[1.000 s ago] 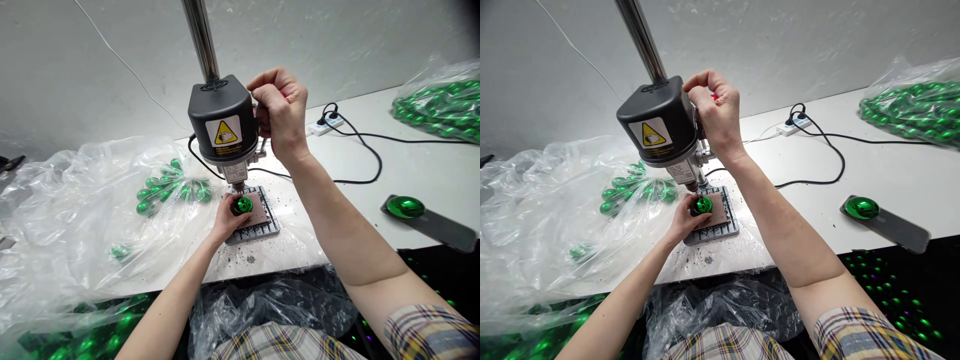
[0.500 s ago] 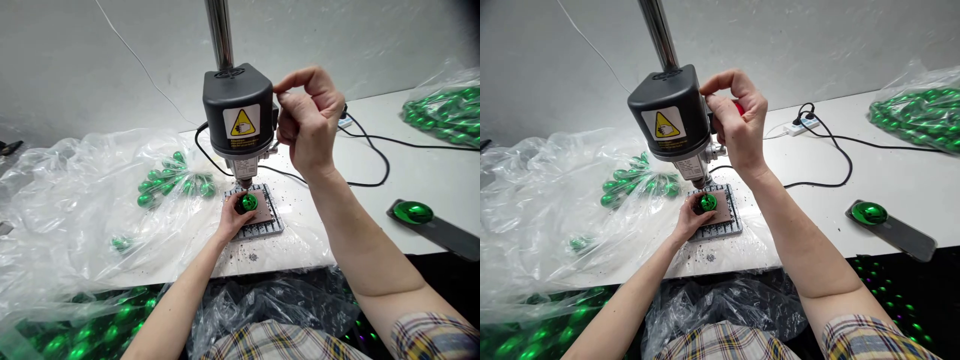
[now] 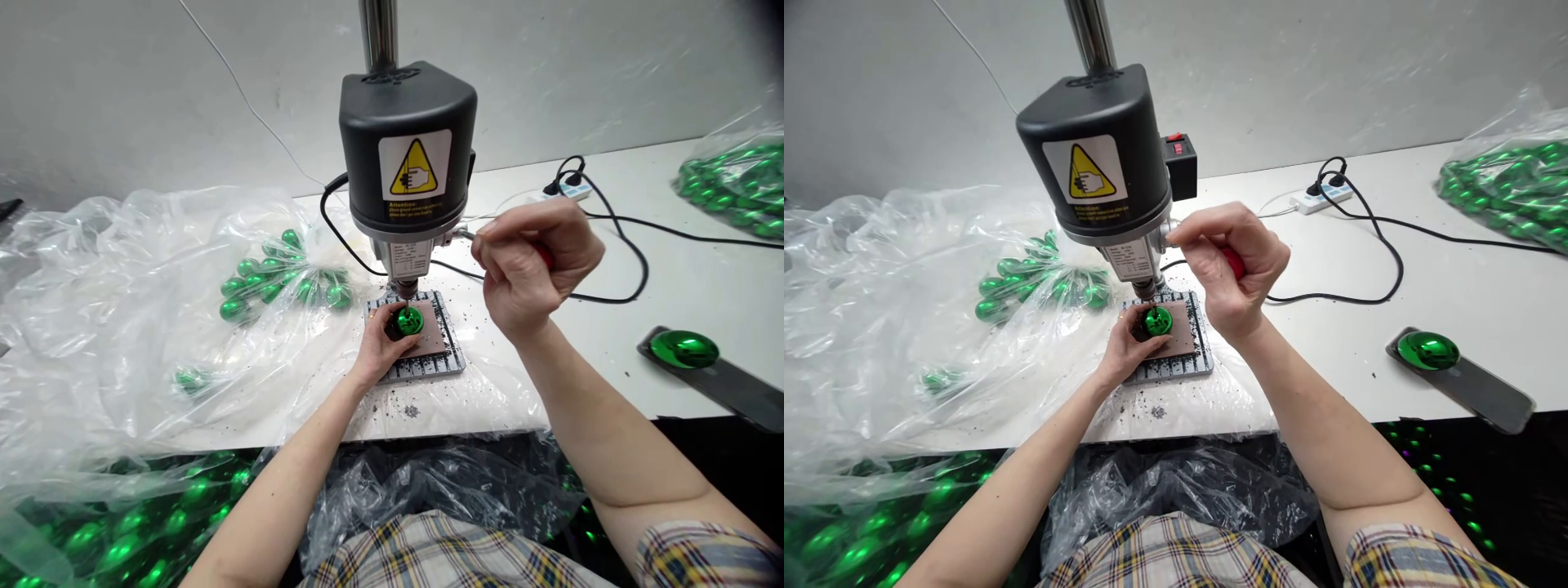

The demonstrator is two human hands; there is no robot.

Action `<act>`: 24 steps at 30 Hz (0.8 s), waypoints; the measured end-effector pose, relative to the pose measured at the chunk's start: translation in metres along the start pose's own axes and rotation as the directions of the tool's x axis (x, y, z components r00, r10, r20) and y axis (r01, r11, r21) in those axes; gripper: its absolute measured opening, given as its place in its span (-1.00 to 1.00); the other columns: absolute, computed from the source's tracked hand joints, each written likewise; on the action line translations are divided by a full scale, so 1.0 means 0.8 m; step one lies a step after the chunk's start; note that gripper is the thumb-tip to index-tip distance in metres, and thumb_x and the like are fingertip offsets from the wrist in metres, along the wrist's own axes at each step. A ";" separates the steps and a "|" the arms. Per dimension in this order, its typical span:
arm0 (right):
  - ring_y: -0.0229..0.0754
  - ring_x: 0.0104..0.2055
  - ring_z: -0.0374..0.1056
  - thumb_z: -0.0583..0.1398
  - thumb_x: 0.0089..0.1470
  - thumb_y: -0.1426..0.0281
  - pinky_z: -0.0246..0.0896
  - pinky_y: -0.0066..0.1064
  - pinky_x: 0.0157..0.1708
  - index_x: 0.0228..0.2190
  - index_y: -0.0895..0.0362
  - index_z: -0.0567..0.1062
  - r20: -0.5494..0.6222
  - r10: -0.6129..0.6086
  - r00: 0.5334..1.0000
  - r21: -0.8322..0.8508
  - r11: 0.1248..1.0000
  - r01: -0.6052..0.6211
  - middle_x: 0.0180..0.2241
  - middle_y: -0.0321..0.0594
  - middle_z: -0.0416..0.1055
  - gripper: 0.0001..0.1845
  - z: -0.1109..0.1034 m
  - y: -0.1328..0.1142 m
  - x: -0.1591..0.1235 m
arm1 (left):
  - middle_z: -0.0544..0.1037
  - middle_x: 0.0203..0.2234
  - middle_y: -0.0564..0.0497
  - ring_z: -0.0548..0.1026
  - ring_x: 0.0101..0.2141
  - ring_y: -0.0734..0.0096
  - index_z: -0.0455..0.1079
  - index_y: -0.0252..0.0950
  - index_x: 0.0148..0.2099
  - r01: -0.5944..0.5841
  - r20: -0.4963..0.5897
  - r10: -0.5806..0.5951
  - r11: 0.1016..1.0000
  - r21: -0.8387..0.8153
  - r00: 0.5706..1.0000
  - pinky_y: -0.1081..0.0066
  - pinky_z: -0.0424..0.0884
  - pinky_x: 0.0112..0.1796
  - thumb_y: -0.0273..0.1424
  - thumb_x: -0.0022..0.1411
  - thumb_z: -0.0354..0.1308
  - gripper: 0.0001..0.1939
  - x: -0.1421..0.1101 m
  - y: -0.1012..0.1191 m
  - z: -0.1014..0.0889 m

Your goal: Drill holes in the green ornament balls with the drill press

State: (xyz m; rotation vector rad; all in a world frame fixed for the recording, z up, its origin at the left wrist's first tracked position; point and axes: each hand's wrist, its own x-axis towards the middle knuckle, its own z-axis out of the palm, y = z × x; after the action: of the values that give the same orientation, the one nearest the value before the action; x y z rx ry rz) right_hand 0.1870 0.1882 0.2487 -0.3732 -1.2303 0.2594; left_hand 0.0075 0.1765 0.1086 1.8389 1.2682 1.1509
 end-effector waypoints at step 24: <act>-0.35 -0.74 -0.05 0.18 0.00 0.52 -0.15 -0.43 -0.81 -0.46 -0.02 0.53 0.007 0.017 1.000 0.034 0.999 -0.018 -0.68 -0.39 0.14 -0.80 0.023 0.005 0.038 | 0.51 -0.09 -0.10 0.49 -0.07 0.16 0.36 -0.23 0.06 -0.017 -0.069 0.016 1.000 -0.012 0.997 0.17 0.43 -0.04 -0.29 0.10 0.40 -0.50 -0.006 0.008 0.000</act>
State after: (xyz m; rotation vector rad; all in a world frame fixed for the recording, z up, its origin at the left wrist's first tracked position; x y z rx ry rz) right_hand 0.1789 0.2064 0.2788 -0.3540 -1.2278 0.2966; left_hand 0.0092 0.1702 0.1124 1.8175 1.2832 1.2379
